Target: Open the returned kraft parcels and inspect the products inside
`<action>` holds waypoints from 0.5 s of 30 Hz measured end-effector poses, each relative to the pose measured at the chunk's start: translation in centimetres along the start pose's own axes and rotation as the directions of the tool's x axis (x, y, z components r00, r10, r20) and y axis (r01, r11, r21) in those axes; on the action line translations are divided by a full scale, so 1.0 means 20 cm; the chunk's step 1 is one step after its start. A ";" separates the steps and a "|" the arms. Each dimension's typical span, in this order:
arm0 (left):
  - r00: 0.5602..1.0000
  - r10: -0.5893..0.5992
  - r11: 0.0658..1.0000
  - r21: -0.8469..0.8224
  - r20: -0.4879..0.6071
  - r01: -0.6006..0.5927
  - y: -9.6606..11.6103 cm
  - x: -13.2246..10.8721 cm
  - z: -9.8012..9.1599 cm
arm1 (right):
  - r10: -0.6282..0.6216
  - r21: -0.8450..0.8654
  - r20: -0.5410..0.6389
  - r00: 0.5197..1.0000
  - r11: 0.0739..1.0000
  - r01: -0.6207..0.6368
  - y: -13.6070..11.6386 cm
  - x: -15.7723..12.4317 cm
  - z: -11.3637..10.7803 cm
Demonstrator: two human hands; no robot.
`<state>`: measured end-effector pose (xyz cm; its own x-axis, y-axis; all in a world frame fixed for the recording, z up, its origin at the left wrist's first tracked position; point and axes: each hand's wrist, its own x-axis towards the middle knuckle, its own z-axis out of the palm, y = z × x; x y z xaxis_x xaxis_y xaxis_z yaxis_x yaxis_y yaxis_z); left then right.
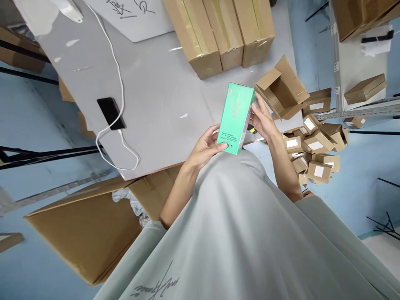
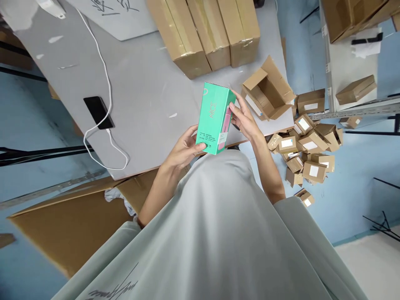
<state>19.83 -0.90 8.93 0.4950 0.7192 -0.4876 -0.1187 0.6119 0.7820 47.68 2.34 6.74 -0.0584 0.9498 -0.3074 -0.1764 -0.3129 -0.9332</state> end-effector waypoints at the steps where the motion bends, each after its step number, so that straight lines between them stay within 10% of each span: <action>1: 1.000 -0.005 1.000 -0.001 -0.007 0.005 -0.01 0.02 0.03 | -0.001 0.004 0.007 1.000 1.000 0.001 0.00 0.01 -0.03; 15: 0.994 -0.101 0.991 -0.081 0.044 0.105 -0.02 0.20 0.30 | -0.060 0.023 -0.066 0.996 0.998 0.062 -0.02 0.03 -0.27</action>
<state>27.14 -0.26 8.97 0.5419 0.6382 -0.5469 -0.1357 0.7086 0.6925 53.03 3.03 5.87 0.0172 0.9648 -0.2626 -0.2026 -0.2538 -0.9458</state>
